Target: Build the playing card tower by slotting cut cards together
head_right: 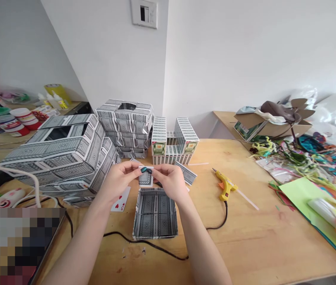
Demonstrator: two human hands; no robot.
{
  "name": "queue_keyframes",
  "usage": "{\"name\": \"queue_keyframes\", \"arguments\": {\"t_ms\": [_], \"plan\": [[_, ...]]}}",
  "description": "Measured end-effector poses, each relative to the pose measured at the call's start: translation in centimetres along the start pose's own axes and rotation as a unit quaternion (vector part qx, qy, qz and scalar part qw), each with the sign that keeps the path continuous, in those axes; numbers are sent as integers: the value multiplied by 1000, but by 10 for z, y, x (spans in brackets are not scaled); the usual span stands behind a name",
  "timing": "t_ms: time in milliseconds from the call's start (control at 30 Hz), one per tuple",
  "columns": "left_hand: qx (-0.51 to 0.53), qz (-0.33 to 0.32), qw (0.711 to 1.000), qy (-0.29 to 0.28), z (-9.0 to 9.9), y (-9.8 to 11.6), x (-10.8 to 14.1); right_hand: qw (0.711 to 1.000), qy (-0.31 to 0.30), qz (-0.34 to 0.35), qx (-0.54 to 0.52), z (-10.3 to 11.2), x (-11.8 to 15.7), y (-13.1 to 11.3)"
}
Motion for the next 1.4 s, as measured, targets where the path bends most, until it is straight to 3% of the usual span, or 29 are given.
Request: {"name": "queue_keyframes", "arguments": {"t_ms": [233,467,733,1000,1167,1400], "plan": [[-2,-8,1000,1,0,2,1,1000,-7,5,-1,-2,2,-3],[28,-7,1000,6,-6,-3,1,999,42,29,-12,8,-1,-8],[-91,-112,986,90,-4,14,10,998,50,12,-30,10,0,-6],[-129,-200,959,156,-1,29,22,997,38,-3,-63,7,2,-5],[-118,-203,958,163,2,30,22,996,35,-10,-84,3,1,-2],[-86,-135,978,137,0,17,12,995,76,12,-64,12,2,-9]]}}
Point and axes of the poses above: each hand's wrist, its own x-axis away from the middle knuckle, its own z-axis out of the back of the hand, y = z × x, the point moved 10 cm from there along -x, towards the middle knuckle, and after that the axes turned 12 degrees about y, right-handed, at the moved point
